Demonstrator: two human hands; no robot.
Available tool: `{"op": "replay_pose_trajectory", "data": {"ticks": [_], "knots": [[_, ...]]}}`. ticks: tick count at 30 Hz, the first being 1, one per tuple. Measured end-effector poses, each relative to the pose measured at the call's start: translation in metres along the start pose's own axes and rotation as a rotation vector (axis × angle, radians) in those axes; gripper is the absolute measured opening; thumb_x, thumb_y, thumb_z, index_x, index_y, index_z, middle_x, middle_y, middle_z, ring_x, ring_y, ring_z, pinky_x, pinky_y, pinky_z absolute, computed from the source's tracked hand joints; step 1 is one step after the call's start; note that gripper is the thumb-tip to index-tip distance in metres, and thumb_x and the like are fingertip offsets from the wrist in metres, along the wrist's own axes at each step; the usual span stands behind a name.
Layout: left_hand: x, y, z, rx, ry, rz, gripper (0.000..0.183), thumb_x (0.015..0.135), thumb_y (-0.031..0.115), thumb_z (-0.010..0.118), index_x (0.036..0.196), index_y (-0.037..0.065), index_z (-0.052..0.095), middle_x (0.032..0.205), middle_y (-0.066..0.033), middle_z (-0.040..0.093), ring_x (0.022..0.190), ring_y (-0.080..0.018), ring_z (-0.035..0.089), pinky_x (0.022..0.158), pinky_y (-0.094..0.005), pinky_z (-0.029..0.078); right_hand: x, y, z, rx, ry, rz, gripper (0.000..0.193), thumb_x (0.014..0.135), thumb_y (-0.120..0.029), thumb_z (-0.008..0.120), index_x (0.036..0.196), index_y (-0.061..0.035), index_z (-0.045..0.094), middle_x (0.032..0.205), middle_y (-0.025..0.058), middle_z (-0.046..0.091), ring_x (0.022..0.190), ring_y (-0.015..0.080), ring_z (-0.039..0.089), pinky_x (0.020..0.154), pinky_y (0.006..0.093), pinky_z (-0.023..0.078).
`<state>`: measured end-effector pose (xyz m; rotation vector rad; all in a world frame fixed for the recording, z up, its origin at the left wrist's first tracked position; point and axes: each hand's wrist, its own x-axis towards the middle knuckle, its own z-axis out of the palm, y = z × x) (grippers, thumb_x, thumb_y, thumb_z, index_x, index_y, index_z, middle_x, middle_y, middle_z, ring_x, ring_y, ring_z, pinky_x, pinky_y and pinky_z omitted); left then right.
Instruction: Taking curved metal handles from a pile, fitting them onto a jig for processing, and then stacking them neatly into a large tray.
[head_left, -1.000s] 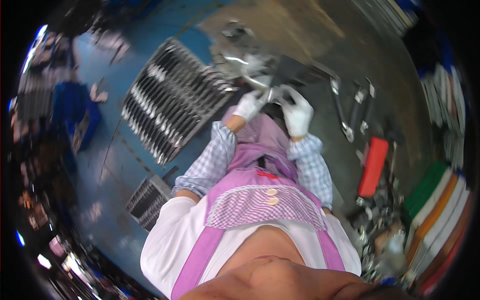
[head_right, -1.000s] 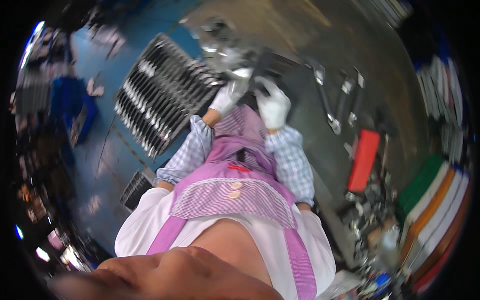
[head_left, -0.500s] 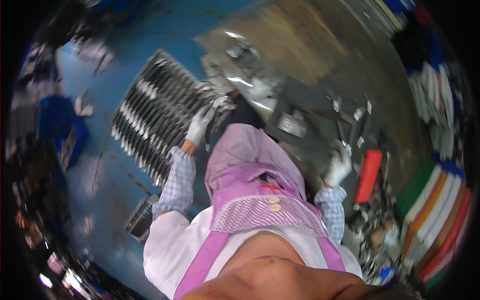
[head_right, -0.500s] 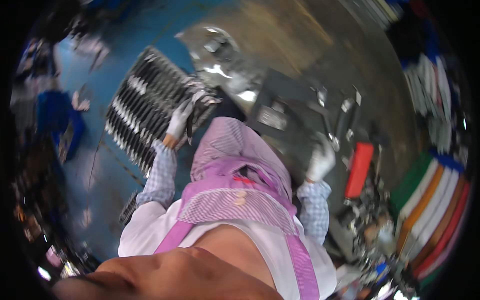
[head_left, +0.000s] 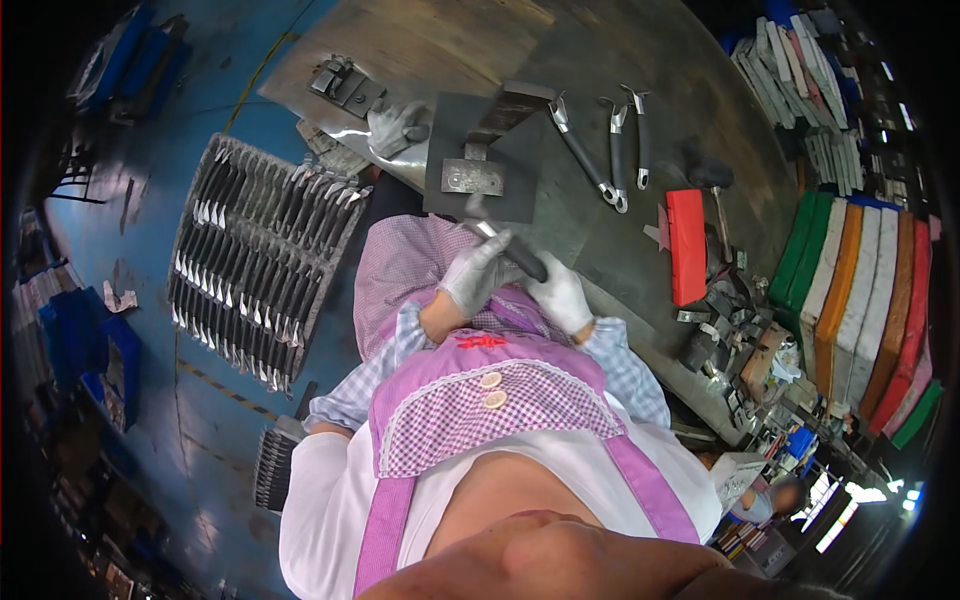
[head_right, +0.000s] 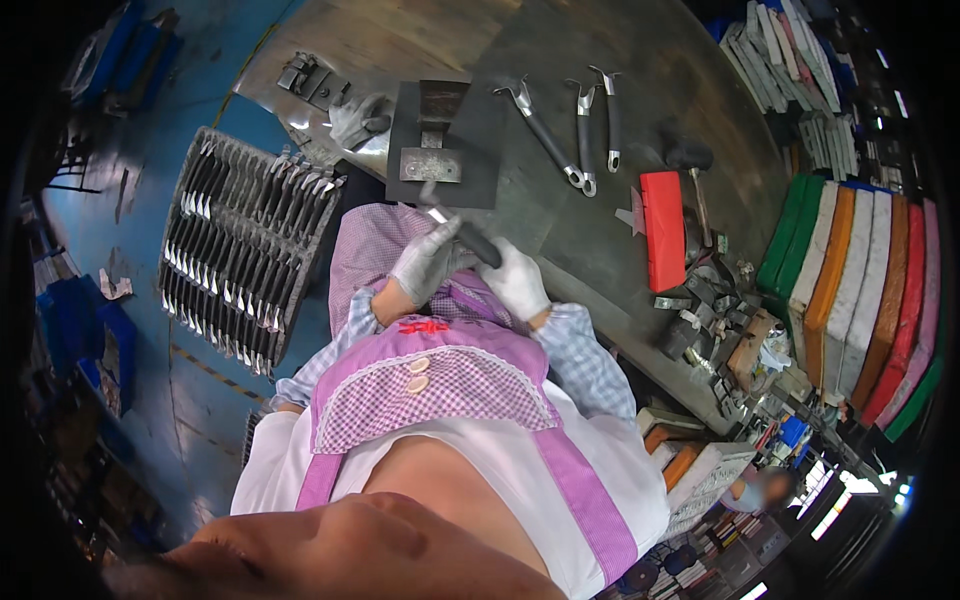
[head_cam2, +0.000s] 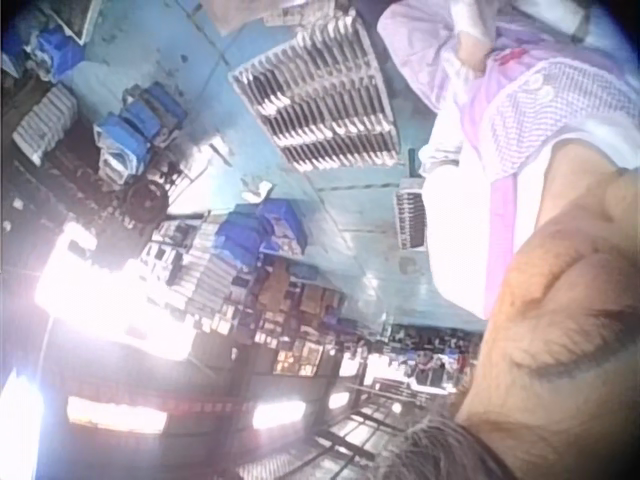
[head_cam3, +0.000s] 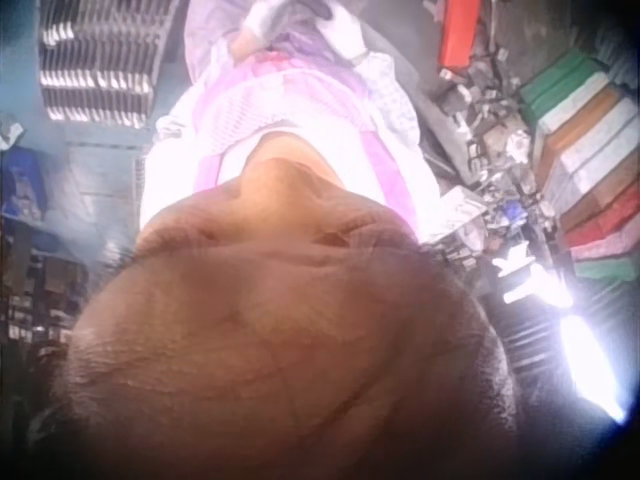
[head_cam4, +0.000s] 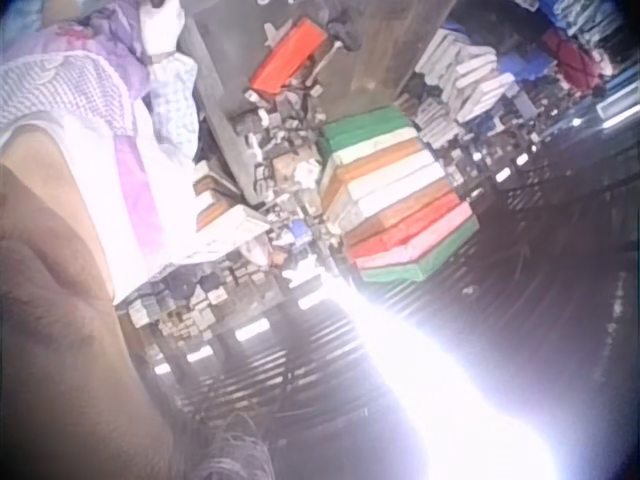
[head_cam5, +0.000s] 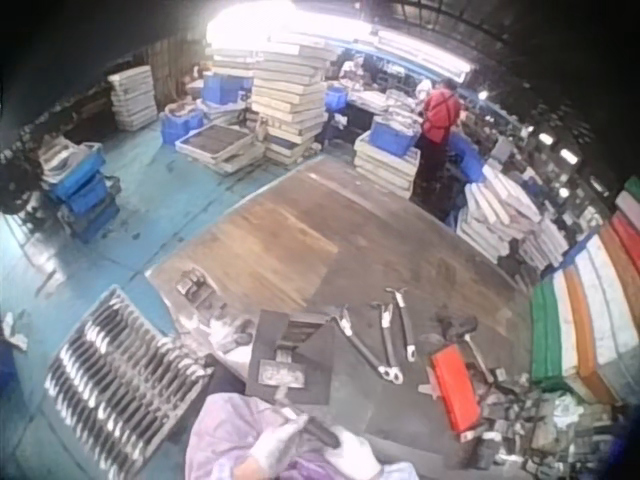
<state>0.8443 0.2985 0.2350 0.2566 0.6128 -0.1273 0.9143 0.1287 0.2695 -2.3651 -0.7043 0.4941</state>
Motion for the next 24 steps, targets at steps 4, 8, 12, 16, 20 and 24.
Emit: {"op": "replay_pose_trajectory", "data": {"ticks": [4,8,12,16,20,24], "knots": [[0.001,0.018,-0.011,0.951,-0.008,0.088,0.046,0.097,0.033,0.066,0.125,-0.004,0.063,0.112,-0.0116,0.070,0.101,-0.0219,0.068,0.089,-0.0315,0.053,-0.033,-0.030,-0.048,0.334,0.283,0.262,0.034,0.088,-0.012,0.069,0.115,0.0061,0.062,0.096,0.0188,0.072,0.082,0.0260,0.070,0.075,0.0383,0.053],[0.014,0.013,0.004,1.476,0.212,0.332,0.048,0.090,0.032,0.073,0.131,0.008,0.063,0.114,-0.0141,0.071,0.099,-0.0220,0.070,0.086,-0.0315,0.054,-0.087,0.097,0.024,0.301,0.133,0.773,0.016,0.093,-0.016,0.063,0.095,-0.0006,0.070,0.075,0.0087,0.065,0.069,0.0132,0.059,0.064,0.0308,0.048],[0.005,0.001,0.037,1.441,-0.182,0.615,0.050,0.089,0.026,0.073,0.134,0.010,0.056,0.115,-0.0125,0.068,0.090,-0.0183,0.070,0.080,-0.0305,0.055,-0.065,0.055,-0.002,0.383,-0.076,0.578,0.022,0.093,-0.021,0.064,0.098,-0.0006,0.071,0.076,0.0076,0.067,0.071,0.0122,0.062,0.065,0.0295,0.049],[0.021,0.017,0.017,0.876,0.069,0.404,0.035,0.102,0.028,0.059,0.124,0.002,0.059,0.105,-0.0090,0.069,0.074,-0.0135,0.066,0.067,-0.0262,0.050,-0.015,0.040,-0.064,0.990,-0.407,0.258,0.039,0.103,-0.018,0.050,0.129,0.0089,0.056,0.105,0.0159,0.069,0.096,0.0195,0.068,0.084,0.0308,0.055],[0.023,0.009,0.003,0.263,0.077,0.387,0.044,0.102,0.039,0.058,0.126,0.002,0.059,0.103,-0.0076,0.067,0.076,-0.0152,0.066,0.068,-0.0276,0.051,0.060,-0.017,0.016,0.914,-0.081,0.047,0.039,0.086,-0.003,0.074,0.122,0.0032,0.060,0.112,0.0112,0.069,0.095,0.0160,0.067,0.080,0.0260,0.054],[0.021,0.029,-0.022,0.543,0.406,0.358,0.038,0.104,0.032,0.054,0.125,0.002,0.064,0.106,-0.0117,0.072,0.080,-0.0144,0.069,0.066,-0.0269,0.054,0.122,-0.051,0.026,0.454,0.127,0.186,0.016,0.086,-0.005,0.075,0.095,0.0052,0.068,0.089,0.0144,0.074,0.075,0.0195,0.072,0.066,0.0305,0.055]]}}
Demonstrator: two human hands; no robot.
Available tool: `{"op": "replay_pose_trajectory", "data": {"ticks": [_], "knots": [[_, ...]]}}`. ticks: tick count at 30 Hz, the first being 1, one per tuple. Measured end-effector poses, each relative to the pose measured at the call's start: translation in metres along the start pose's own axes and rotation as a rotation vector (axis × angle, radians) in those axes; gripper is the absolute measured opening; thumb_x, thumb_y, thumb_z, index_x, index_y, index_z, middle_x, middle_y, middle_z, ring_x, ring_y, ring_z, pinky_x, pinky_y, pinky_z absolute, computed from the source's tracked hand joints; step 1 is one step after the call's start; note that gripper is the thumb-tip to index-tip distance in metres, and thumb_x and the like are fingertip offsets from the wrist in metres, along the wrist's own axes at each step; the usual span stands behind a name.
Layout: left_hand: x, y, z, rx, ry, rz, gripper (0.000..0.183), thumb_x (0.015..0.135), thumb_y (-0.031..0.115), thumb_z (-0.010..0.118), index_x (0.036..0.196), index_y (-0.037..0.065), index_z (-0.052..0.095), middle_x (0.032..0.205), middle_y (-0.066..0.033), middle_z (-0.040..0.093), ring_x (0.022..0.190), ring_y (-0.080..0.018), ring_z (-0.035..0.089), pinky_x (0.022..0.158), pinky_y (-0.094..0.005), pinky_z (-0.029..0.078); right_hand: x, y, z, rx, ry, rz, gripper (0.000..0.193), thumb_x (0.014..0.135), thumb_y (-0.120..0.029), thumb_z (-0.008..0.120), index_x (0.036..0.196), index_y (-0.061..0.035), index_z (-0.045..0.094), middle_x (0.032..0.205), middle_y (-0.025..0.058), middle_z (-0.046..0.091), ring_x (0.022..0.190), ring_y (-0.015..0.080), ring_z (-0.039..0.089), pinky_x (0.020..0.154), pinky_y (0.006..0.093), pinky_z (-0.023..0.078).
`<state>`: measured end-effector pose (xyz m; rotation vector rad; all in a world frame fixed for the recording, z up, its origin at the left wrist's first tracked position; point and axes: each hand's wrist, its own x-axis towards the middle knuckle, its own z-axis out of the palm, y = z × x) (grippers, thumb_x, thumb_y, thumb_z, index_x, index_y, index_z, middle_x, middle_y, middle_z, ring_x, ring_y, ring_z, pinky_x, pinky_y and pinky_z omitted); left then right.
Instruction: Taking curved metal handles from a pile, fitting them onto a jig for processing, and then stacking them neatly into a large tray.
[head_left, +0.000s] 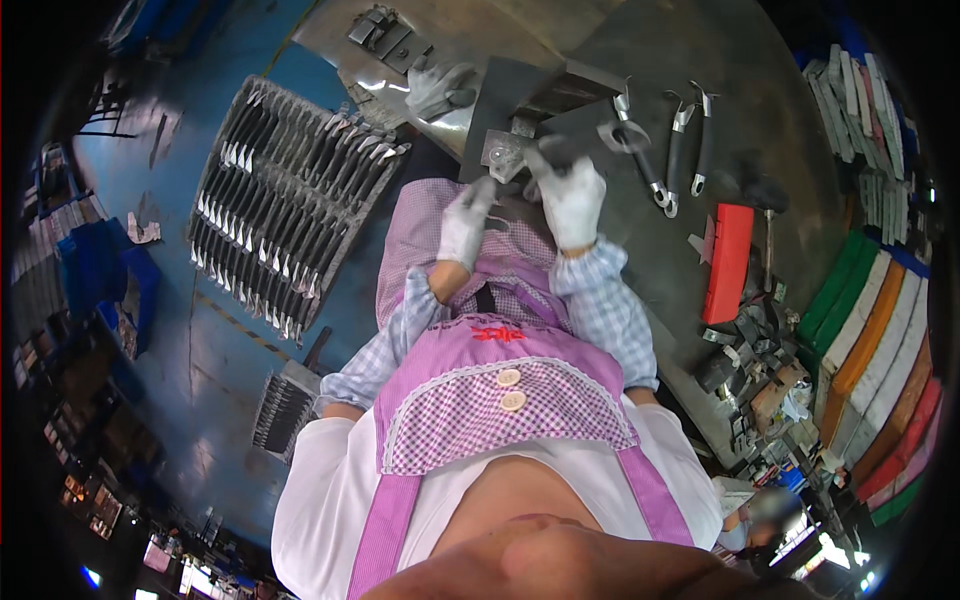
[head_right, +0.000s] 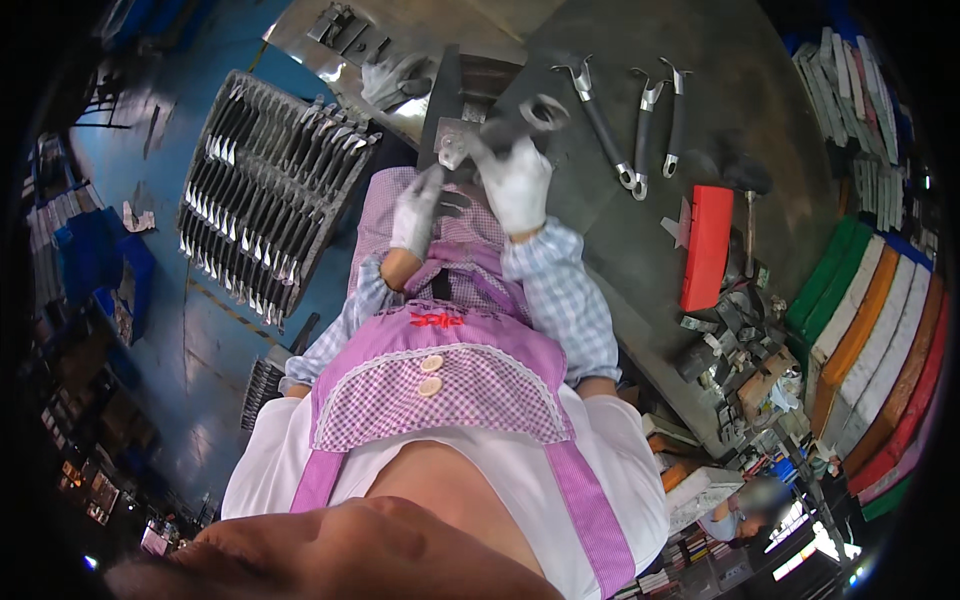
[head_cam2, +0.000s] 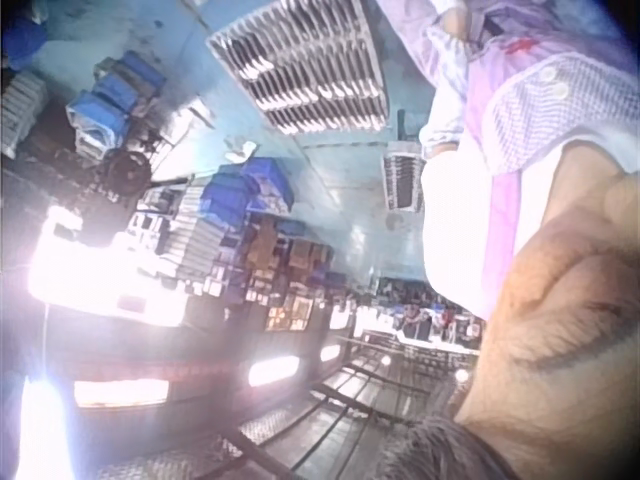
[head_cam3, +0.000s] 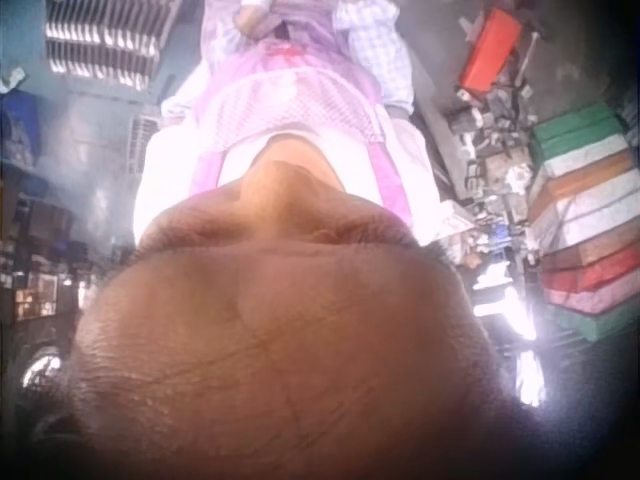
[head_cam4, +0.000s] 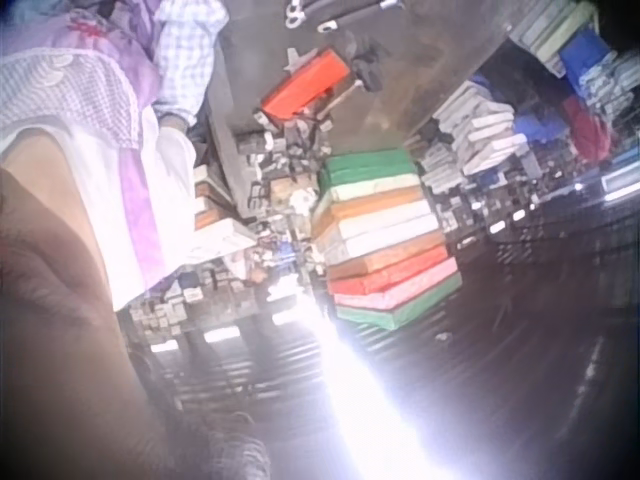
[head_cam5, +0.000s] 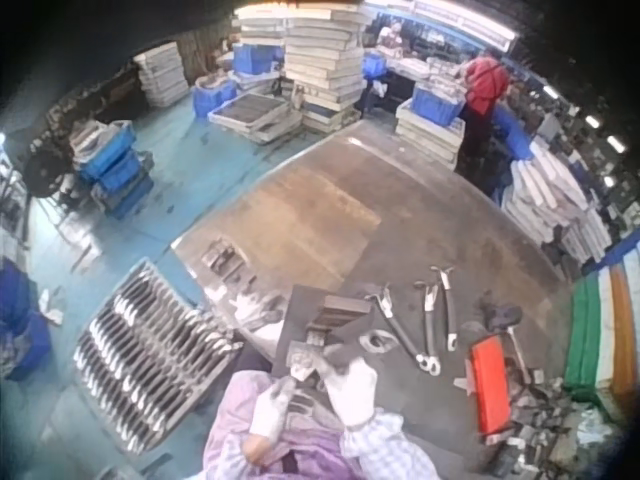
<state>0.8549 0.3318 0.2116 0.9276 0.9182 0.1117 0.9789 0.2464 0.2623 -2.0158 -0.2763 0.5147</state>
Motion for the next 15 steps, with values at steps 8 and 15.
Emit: {"op": "replay_pose_trajectory", "data": {"ticks": [8,15], "knots": [[0.047,0.028,-0.027,0.163,0.155,0.177,0.028,0.100,0.024,0.061,0.109,-0.001,0.071,0.091,-0.0082,0.073,0.076,-0.0154,0.068,0.068,-0.0265,0.052,0.023,-0.006,0.019,-0.355,0.043,-0.344,0.033,0.084,-0.023,0.077,0.104,0.0022,0.068,0.088,0.0206,0.072,0.081,0.0354,0.071,0.073,0.0416,0.055],[0.070,0.017,0.001,0.585,0.227,0.449,0.035,0.079,0.029,0.082,0.086,0.001,0.061,0.078,-0.0109,0.064,0.070,-0.0244,0.062,0.069,-0.0353,0.050,0.018,0.082,0.002,0.349,0.042,-0.133,0.024,0.088,-0.002,0.071,0.111,0.0017,0.072,0.099,0.0100,0.070,0.089,0.0187,0.068,0.083,0.0282,0.053]]}}
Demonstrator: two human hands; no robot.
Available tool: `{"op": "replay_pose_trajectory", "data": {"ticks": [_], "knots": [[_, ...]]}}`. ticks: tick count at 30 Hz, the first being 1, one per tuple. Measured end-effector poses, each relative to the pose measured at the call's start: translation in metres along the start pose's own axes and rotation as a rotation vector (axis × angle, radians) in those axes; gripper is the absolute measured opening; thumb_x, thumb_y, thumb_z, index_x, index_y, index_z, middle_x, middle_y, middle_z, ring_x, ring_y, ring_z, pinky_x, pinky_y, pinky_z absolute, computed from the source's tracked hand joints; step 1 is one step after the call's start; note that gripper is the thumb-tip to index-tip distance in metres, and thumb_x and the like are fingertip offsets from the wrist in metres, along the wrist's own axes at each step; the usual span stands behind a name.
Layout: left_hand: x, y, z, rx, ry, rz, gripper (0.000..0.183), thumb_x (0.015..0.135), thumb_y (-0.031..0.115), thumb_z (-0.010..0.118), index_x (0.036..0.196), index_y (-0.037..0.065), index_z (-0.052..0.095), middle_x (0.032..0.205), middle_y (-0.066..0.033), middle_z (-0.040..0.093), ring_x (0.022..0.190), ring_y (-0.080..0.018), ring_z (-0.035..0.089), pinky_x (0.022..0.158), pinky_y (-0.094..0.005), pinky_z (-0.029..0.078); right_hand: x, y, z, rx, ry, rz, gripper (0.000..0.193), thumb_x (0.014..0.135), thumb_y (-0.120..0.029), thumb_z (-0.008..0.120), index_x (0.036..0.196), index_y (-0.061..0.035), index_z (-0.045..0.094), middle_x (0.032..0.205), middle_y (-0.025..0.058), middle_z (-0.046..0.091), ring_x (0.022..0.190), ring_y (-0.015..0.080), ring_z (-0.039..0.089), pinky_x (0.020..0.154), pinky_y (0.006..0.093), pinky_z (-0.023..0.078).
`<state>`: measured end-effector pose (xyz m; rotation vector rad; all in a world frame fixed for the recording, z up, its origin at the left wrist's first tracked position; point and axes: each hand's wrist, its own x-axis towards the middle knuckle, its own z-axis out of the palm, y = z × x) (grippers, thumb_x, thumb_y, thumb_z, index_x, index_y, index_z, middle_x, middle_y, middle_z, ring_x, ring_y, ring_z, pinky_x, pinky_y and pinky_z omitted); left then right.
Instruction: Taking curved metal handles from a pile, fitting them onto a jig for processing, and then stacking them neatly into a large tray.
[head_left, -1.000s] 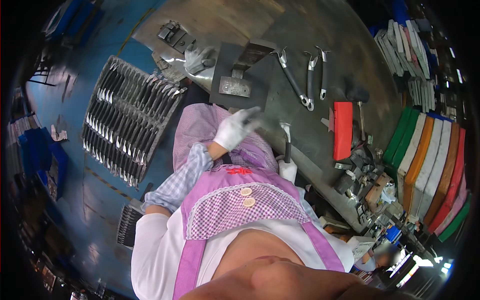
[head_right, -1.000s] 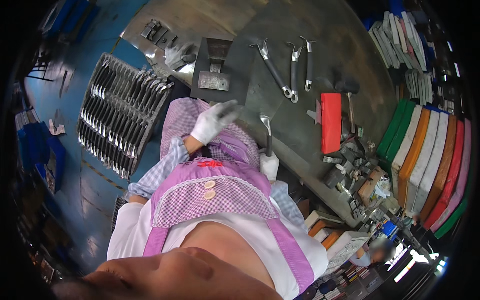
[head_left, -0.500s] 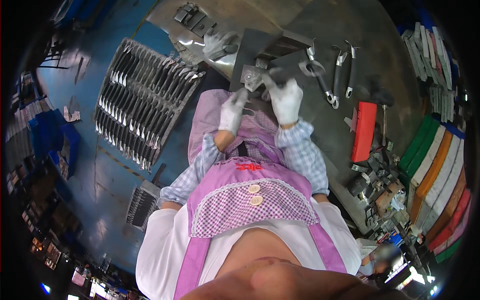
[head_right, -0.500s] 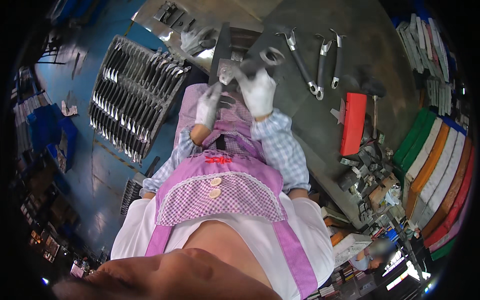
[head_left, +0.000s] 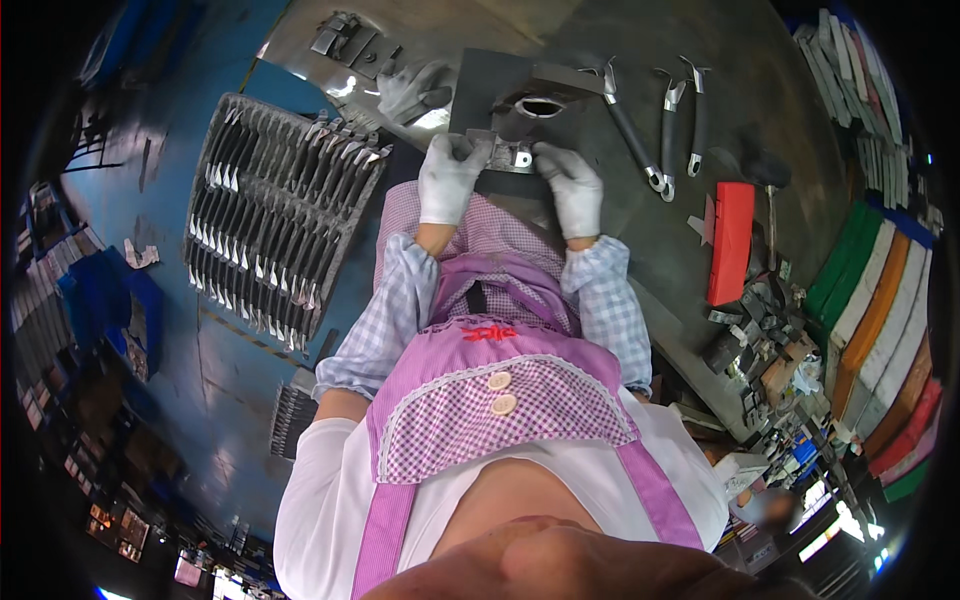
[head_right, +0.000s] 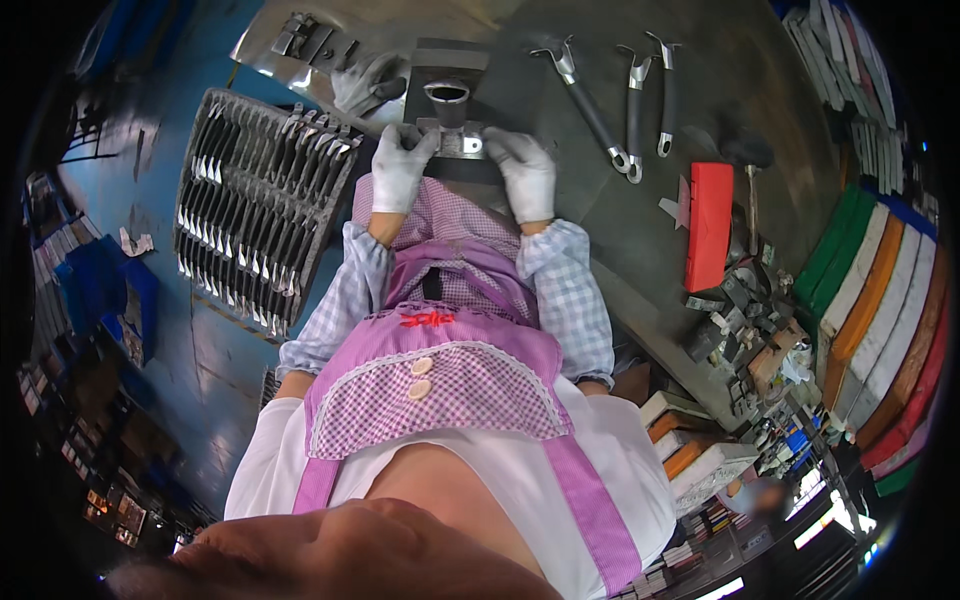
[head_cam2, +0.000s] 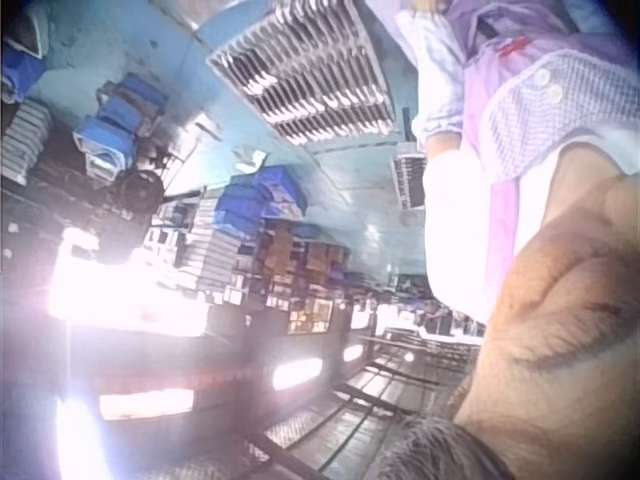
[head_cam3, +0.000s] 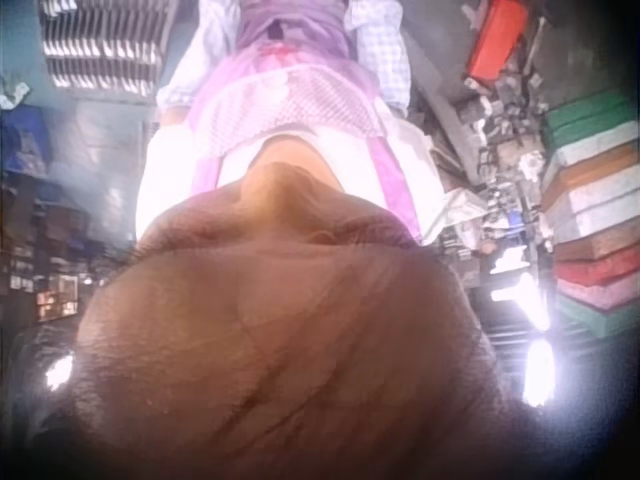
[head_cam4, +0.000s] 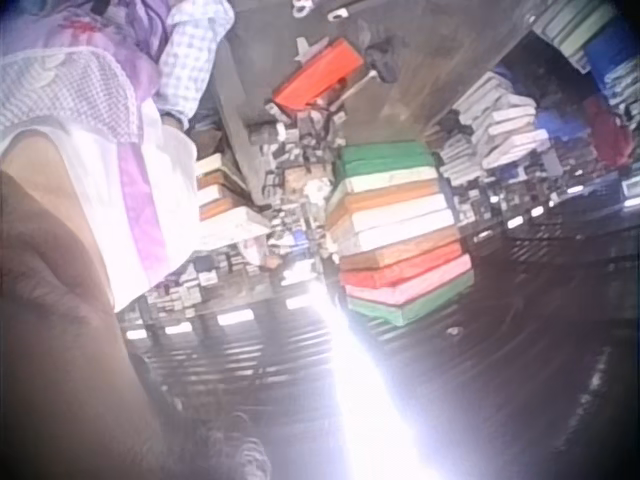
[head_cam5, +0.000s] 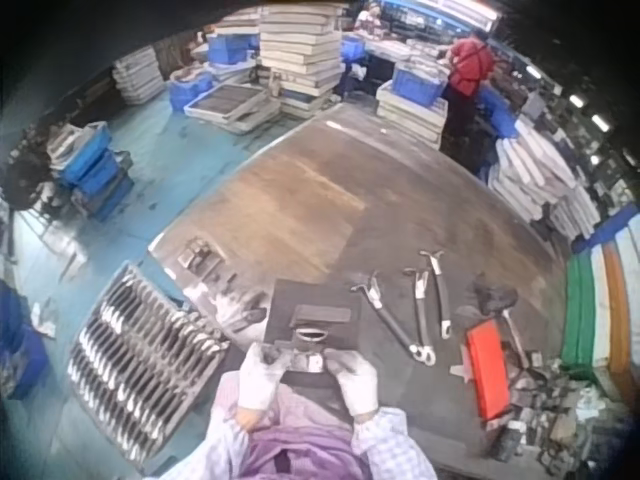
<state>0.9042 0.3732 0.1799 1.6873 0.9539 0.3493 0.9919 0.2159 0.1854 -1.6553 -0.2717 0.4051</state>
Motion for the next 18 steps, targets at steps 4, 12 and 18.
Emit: {"op": "replay_pose_trajectory", "data": {"ticks": [4,12,18], "knots": [[0.001,-0.003,0.002,-0.016,-0.017,0.002,0.036,0.080,0.030,0.081,0.085,0.001,0.060,0.076,-0.0110,0.063,0.068,-0.0246,0.061,0.067,-0.0361,0.050,-0.006,0.014,0.004,-0.167,0.053,-0.132,0.014,0.086,0.000,0.071,0.098,-0.0036,0.077,0.095,0.0072,0.070,0.087,0.0173,0.067,0.077,0.0284,0.052],[-0.001,-0.005,0.010,0.173,-0.016,0.045,0.039,0.085,0.037,0.076,0.088,0.003,0.057,0.080,-0.0152,0.064,0.074,-0.0330,0.064,0.069,-0.0411,0.050,0.000,0.016,0.003,-0.231,0.061,-0.051,0.021,0.079,-0.008,0.079,0.100,-0.0058,0.075,0.093,0.0074,0.068,0.083,0.0180,0.067,0.075,0.0311,0.053],[-0.001,-0.017,-0.017,0.224,-0.009,0.123,0.038,0.087,0.037,0.075,0.093,0.002,0.060,0.085,-0.0176,0.066,0.080,-0.0354,0.065,0.074,-0.0428,0.052,0.004,-0.085,0.030,-0.156,-0.211,0.085,0.023,0.081,-0.004,0.076,0.104,-0.0040,0.074,0.097,0.0076,0.072,0.085,0.0179,0.069,0.076,0.0307,0.055]]}}
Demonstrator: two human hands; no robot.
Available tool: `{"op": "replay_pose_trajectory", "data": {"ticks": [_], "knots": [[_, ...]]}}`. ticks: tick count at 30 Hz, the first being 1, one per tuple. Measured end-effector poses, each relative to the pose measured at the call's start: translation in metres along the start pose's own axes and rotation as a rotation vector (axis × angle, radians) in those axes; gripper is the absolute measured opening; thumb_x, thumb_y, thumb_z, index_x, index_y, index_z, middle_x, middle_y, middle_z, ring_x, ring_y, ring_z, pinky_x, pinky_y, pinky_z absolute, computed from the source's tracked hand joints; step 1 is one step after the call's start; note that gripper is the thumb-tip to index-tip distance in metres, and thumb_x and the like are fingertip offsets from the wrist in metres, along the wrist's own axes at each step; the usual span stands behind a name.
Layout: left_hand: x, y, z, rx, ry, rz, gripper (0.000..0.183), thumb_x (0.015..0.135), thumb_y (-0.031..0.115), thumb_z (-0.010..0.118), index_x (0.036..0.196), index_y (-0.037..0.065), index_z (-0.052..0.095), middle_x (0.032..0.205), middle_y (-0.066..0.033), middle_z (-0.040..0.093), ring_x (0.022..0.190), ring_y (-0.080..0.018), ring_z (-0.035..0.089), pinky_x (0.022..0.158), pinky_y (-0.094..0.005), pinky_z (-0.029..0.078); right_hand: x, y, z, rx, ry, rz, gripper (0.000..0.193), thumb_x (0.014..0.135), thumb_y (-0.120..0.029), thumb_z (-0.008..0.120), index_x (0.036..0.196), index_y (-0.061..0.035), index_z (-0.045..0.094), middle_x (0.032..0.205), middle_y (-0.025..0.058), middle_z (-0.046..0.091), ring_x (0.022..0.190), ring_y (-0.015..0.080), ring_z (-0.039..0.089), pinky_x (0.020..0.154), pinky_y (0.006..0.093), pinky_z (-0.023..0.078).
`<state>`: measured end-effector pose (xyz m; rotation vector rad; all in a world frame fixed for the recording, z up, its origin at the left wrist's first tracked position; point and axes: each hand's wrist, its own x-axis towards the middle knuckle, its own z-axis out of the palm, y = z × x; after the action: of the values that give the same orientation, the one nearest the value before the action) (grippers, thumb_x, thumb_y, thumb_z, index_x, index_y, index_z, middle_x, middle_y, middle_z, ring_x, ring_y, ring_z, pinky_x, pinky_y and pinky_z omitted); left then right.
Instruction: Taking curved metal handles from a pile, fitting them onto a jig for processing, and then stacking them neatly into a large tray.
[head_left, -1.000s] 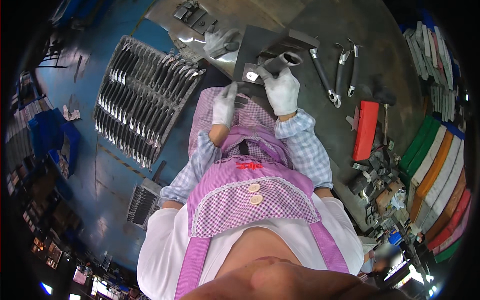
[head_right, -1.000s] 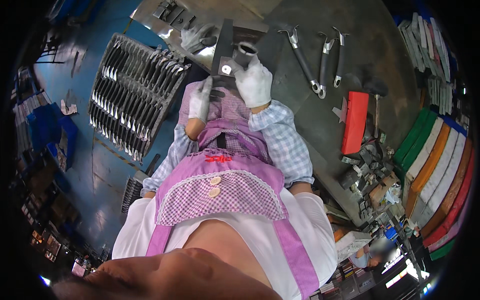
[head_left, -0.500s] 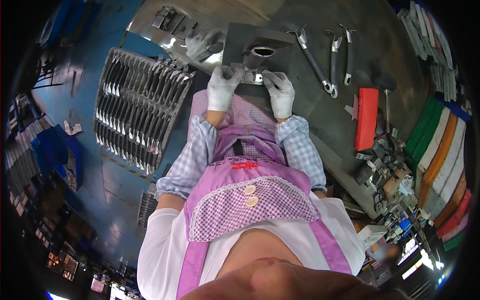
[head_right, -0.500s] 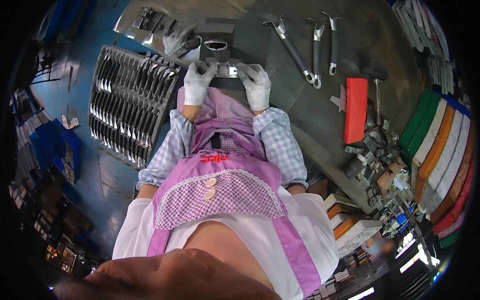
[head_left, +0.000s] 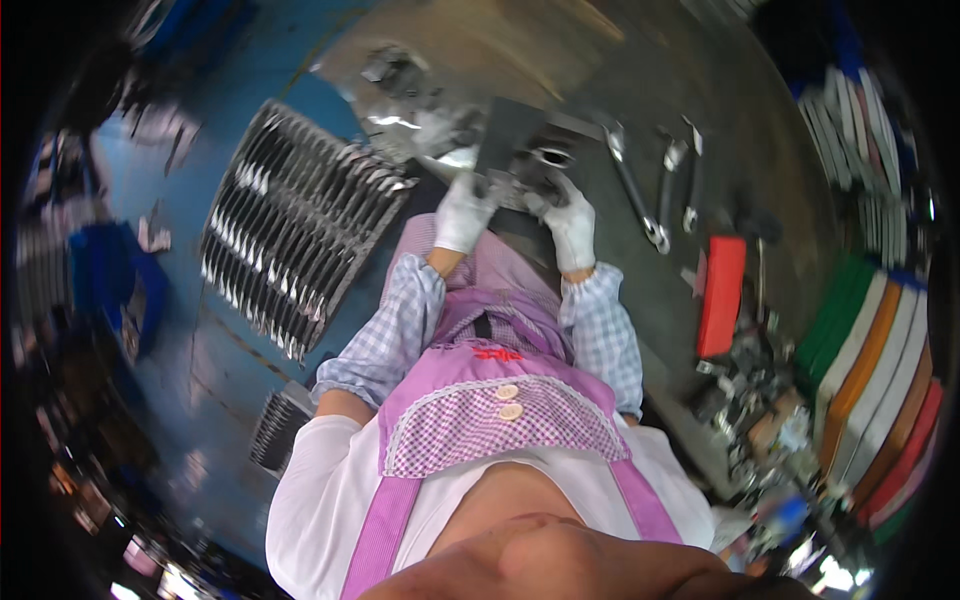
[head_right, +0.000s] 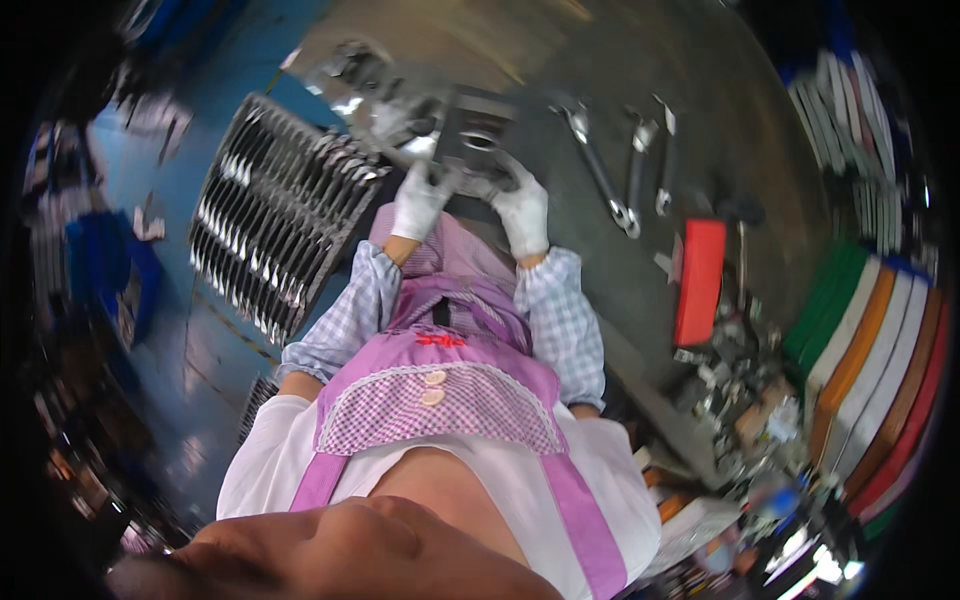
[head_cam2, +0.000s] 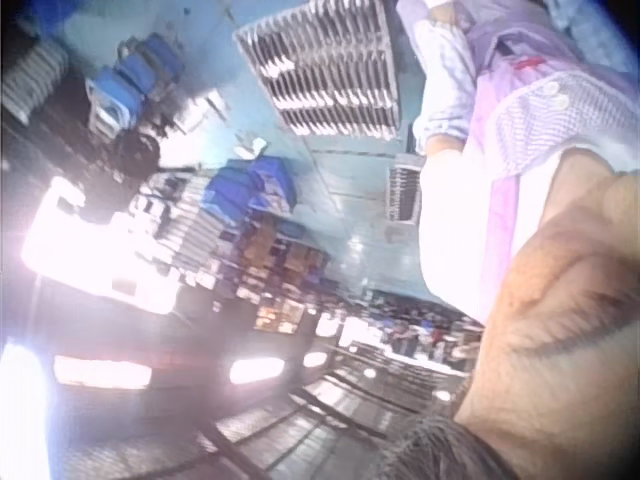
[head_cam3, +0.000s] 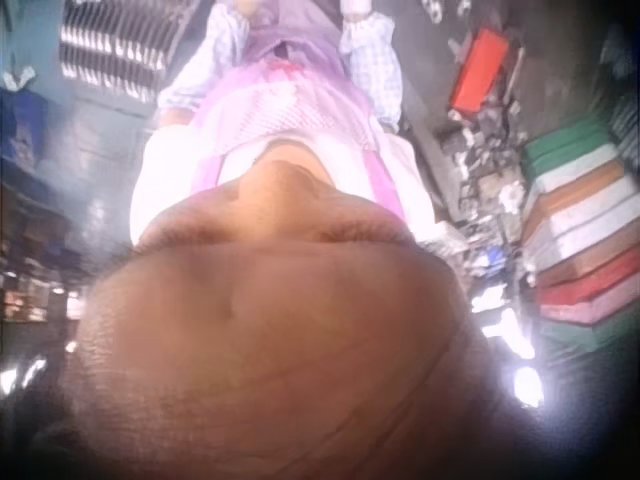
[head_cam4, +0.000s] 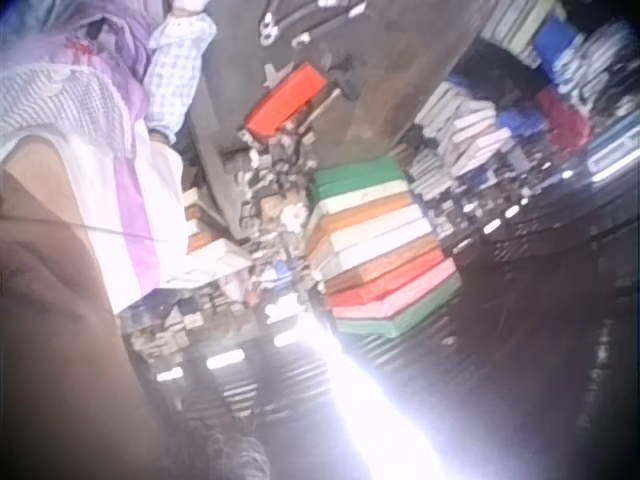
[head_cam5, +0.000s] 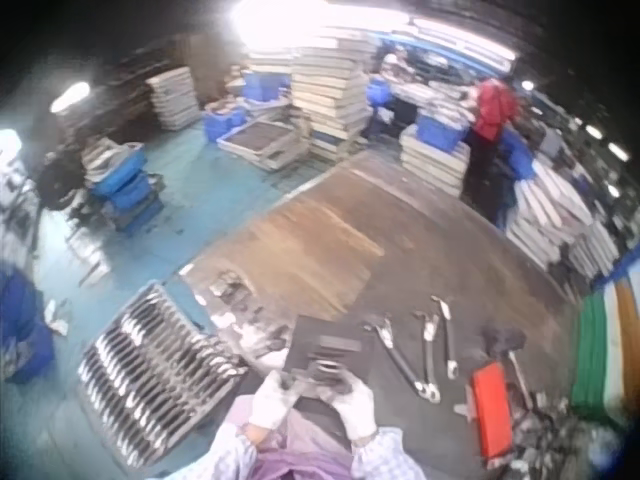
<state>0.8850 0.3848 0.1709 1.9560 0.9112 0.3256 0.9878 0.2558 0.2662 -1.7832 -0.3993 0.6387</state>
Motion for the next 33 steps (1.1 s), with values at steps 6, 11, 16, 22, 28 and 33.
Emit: {"op": "replay_pose_trajectory", "data": {"ticks": [6,11,16,22,28,33], "knots": [[-0.005,-0.008,-0.089,-0.911,-0.705,-0.376,0.063,0.103,0.056,0.045,0.132,0.002,0.059,0.123,-0.0060,0.065,0.112,-0.0125,0.056,0.097,-0.0297,0.046,0.002,-0.013,0.068,-0.538,-0.012,-0.718,0.034,0.068,0.006,0.061,0.093,-0.0129,0.073,0.096,0.0069,0.073,0.084,0.0276,0.070,0.075,0.0396,0.055],[0.014,-0.090,-0.146,-0.274,-0.322,-0.067,0.056,0.090,0.024,0.075,0.138,0.002,0.056,0.123,-0.0086,0.068,0.114,-0.0170,0.062,0.102,-0.0302,0.047,-0.003,-0.020,0.095,-0.420,-0.209,-0.637,0.029,0.077,0.003,0.062,0.099,-0.0111,0.073,0.101,0.0080,0.072,0.090,0.0294,0.069,0.080,0.0403,0.055],[0.147,-0.238,-0.211,-0.004,0.222,-0.236,0.048,0.094,0.028,0.066,0.136,0.006,0.058,0.124,-0.0213,0.067,0.120,-0.0307,0.063,0.100,-0.0362,0.048,-0.010,0.032,0.045,-0.665,-0.214,-0.458,0.022,0.084,0.001,0.063,0.101,-0.0093,0.073,0.100,0.0087,0.073,0.092,0.0297,0.070,0.081,0.0385,0.055],[0.192,-0.330,-0.182,0.453,0.073,-0.351,0.039,0.097,0.031,0.055,0.133,0.019,0.061,0.118,-0.0243,0.065,0.113,-0.0392,0.062,0.092,-0.0476,0.050,-0.016,0.029,-0.043,-0.577,0.038,-0.115,0.026,0.090,-0.011,0.065,0.114,-0.0059,0.073,0.111,0.0123,0.073,0.102,0.0219,0.070,0.091,0.0307,0.052],[0.143,-0.341,-0.178,0.769,0.123,-0.601,0.036,0.097,0.020,0.047,0.129,0.014,0.063,0.124,-0.0156,0.068,0.112,-0.0371,0.066,0.096,-0.0478,0.053,0.023,0.068,-0.122,-1.578,0.139,0.208,0.067,0.082,-0.035,0.077,0.137,-0.0040,0.054,0.132,0.0235,0.060,0.114,0.0397,0.061,0.097,0.0462,0.049],[0.084,-0.277,-0.155,0.380,0.379,-0.270,0.047,0.100,0.034,0.053,0.137,0.004,0.058,0.124,-0.0210,0.067,0.113,-0.0374,0.064,0.099,-0.0434,0.048,0.026,0.095,-0.134,-1.137,0.271,0.143,0.046,0.088,-0.043,0.064,0.120,-0.0097,0.066,0.109,0.0182,0.069,0.103,0.0376,0.065,0.088,0.0475,0.052]]}}
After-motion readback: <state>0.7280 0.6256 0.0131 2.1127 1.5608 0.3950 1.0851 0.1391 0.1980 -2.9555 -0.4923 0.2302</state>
